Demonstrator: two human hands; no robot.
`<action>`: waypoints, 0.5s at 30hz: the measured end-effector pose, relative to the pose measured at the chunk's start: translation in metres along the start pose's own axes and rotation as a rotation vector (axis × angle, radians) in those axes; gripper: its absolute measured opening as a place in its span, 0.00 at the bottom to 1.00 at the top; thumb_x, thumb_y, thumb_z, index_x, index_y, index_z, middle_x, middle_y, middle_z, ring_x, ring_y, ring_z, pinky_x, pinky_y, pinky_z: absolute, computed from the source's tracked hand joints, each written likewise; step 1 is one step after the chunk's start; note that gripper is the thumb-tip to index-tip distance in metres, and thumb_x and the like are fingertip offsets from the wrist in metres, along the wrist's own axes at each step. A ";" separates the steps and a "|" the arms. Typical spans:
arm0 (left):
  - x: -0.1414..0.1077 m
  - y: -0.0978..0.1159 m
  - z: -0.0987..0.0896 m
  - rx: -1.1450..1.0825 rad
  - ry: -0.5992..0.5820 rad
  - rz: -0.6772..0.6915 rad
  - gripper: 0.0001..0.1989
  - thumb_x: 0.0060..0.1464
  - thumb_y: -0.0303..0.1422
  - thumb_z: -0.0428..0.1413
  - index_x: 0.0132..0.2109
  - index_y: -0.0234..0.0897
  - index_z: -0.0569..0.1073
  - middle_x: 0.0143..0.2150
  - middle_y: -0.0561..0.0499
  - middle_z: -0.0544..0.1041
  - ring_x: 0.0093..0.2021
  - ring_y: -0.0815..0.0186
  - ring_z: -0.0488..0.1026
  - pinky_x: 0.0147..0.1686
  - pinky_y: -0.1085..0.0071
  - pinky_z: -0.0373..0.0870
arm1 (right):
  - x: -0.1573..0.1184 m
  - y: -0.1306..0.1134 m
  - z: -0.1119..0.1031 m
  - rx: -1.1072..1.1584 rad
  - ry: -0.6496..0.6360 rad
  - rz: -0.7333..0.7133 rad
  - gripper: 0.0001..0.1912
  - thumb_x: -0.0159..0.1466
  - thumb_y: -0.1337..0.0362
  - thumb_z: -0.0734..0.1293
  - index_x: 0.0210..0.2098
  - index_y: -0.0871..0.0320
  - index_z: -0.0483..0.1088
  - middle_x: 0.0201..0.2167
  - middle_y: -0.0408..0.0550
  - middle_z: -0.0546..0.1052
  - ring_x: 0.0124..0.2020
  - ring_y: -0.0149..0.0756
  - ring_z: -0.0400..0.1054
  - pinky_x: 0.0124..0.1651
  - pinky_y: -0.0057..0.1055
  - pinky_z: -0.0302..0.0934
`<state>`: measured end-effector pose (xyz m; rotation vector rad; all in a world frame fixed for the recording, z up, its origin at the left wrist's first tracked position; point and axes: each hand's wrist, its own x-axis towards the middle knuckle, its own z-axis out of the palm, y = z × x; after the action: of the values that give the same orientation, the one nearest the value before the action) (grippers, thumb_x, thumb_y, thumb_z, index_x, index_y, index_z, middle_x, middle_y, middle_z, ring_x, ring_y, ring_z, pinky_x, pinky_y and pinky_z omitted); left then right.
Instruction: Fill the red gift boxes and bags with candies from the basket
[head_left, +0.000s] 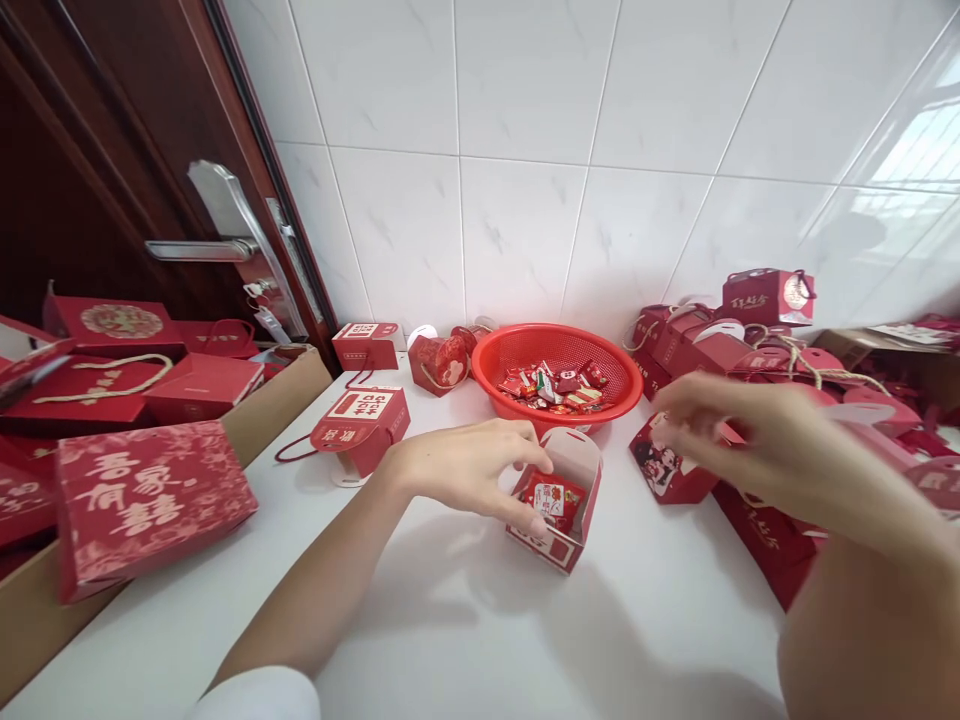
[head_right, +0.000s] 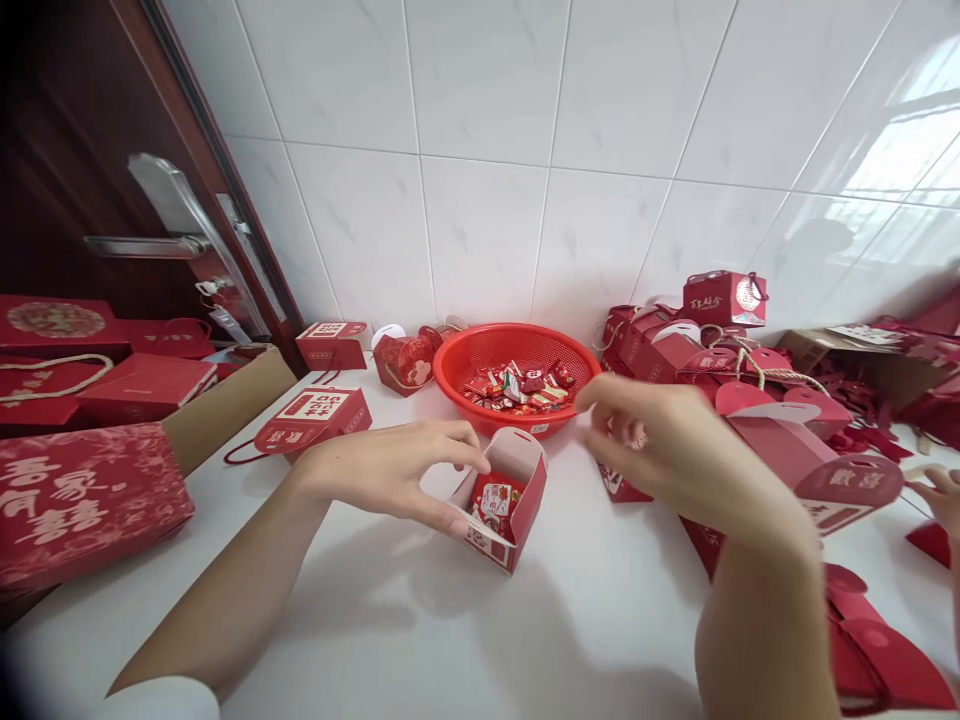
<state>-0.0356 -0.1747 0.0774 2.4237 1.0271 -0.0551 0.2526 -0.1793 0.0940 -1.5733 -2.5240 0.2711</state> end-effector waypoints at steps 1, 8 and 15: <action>0.002 0.001 0.001 -0.010 -0.013 0.031 0.27 0.54 0.53 0.59 0.54 0.41 0.73 0.51 0.47 0.72 0.48 0.59 0.71 0.41 0.70 0.63 | 0.005 -0.001 0.006 0.029 -0.075 -0.002 0.13 0.67 0.53 0.64 0.45 0.52 0.71 0.38 0.49 0.77 0.33 0.38 0.72 0.35 0.33 0.67; 0.023 -0.001 0.011 -0.079 -0.105 0.065 0.13 0.60 0.43 0.54 0.42 0.37 0.72 0.38 0.50 0.76 0.35 0.64 0.73 0.31 0.71 0.62 | 0.053 -0.015 0.050 -0.039 -0.229 -0.002 0.15 0.61 0.54 0.68 0.44 0.54 0.71 0.36 0.47 0.76 0.35 0.39 0.70 0.33 0.30 0.59; 0.036 -0.010 0.022 0.020 0.094 -0.189 0.23 0.49 0.51 0.60 0.42 0.39 0.65 0.47 0.45 0.71 0.44 0.54 0.71 0.33 0.67 0.63 | 0.061 -0.022 0.058 0.015 -0.203 -0.119 0.11 0.58 0.61 0.70 0.40 0.56 0.70 0.36 0.46 0.75 0.33 0.36 0.67 0.31 0.29 0.54</action>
<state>-0.0134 -0.1544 0.0458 2.3600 1.3013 -0.0162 0.1936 -0.1385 0.0449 -1.4502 -2.7480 0.4547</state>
